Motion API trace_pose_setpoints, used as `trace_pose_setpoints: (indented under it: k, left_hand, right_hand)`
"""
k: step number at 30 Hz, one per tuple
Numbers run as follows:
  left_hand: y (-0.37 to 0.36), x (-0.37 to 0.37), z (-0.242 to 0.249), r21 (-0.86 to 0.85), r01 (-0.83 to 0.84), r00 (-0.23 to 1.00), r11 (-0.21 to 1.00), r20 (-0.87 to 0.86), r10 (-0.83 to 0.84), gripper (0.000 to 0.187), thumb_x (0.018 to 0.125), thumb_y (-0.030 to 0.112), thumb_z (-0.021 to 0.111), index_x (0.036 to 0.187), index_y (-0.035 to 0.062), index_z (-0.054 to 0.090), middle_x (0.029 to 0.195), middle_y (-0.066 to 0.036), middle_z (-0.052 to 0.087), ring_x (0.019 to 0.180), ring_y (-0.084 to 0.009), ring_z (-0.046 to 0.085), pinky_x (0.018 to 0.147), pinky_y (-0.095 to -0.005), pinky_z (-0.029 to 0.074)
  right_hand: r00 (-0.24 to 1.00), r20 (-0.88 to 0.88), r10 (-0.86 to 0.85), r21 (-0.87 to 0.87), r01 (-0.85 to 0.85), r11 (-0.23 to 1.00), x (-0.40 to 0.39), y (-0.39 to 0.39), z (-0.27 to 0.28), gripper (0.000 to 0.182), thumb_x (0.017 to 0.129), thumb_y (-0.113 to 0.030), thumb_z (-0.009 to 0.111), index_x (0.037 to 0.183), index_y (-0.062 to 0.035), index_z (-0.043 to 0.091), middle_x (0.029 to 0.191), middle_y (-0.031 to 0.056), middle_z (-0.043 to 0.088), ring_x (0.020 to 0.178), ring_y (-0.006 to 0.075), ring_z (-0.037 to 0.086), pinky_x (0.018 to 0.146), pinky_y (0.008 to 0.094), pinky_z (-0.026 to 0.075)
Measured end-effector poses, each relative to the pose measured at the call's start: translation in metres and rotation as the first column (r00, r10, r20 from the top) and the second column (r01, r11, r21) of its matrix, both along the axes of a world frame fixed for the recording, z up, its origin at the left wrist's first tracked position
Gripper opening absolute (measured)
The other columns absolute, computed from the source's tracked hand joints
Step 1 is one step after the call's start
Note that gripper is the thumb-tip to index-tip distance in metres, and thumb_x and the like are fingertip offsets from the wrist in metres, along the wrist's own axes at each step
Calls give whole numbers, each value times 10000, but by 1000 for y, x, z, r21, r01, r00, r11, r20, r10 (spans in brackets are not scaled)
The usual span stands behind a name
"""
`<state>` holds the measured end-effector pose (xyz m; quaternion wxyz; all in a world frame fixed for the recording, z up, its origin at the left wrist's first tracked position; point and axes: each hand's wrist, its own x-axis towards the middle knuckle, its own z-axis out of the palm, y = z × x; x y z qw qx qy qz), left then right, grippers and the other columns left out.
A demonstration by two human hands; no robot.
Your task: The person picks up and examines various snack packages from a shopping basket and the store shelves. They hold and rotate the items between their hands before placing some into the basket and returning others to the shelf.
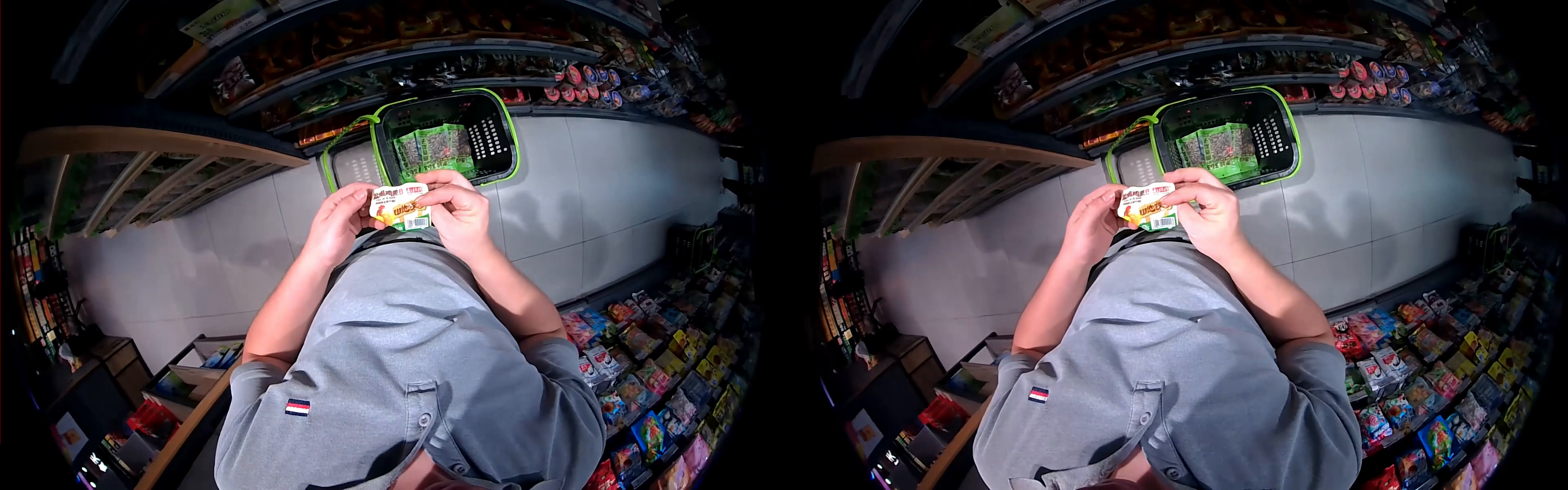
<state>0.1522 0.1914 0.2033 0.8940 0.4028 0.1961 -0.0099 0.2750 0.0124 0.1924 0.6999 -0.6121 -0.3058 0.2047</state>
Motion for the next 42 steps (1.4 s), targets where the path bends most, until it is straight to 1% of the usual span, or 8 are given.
trace_pose_setpoints:
  k: [5,8,18,21,23,28,33,42]
  left_hand:
    - [2,-11,5,153,-7,997,988,73,-4,389,831,-19,678,1182,10,512,1050,-64,621,926,-110,603,789,-239,512]
    - [6,-18,3,198,-9,998,980,63,-3,425,782,-10,724,1156,36,526,1046,-55,609,943,-120,597,811,-259,509]
    - [26,-39,-7,197,-42,996,980,89,25,397,802,-73,685,1161,-26,524,1033,-68,636,926,-111,615,822,-249,513]
    - [32,-34,-7,223,-73,997,972,42,65,383,792,-92,676,1148,-40,546,1034,-76,646,926,-115,618,812,-248,515]
    - [35,-35,-17,238,-102,994,966,53,92,381,780,-98,678,1139,-45,560,1030,-81,652,907,-118,624,802,-250,517]
    - [44,-35,-11,289,-98,995,952,31,93,362,770,-83,693,1117,-57,592,1001,-83,664,826,-102,615,746,-232,501]
    - [44,-31,-12,330,-88,996,940,21,86,360,770,-83,693,1116,-67,597,1011,-101,671,859,-132,648,772,-249,524]
    - [29,-23,-2,349,-35,998,937,54,17,335,783,-76,701,1104,-66,607,1014,-99,667,896,-138,638,821,-272,527]
  right_hand:
    - [997,-29,-74,17,74,997,-15,14,-4,210,755,128,554,833,-2,699,1062,157,639,963,224,632,846,312,507]
    - [996,-23,-82,11,82,997,-21,20,-5,201,766,126,552,834,4,695,1072,161,637,971,227,632,848,311,507]
    - [991,-123,-61,4,63,998,-44,44,0,204,826,134,483,886,34,650,1098,177,635,969,219,635,856,303,509]
    - [996,57,-75,-157,83,984,-45,47,11,197,843,99,494,897,4,659,1039,130,657,880,167,641,743,263,502]
    - [997,-14,-80,-139,77,987,-49,50,3,191,852,81,492,921,10,655,1015,122,657,842,161,634,725,260,497]
    - [974,-223,39,-147,-73,986,-47,52,13,217,915,17,458,1079,25,600,1060,98,650,976,136,602,861,257,464]
    - [980,-193,48,-76,-64,995,-48,50,7,445,906,14,558,1318,-3,392,1139,116,610,1016,140,590,857,272,485]
    - [963,-215,160,-190,-202,961,-36,41,5,350,882,-54,631,1206,11,516,1067,71,637,938,118,614,813,280,515]
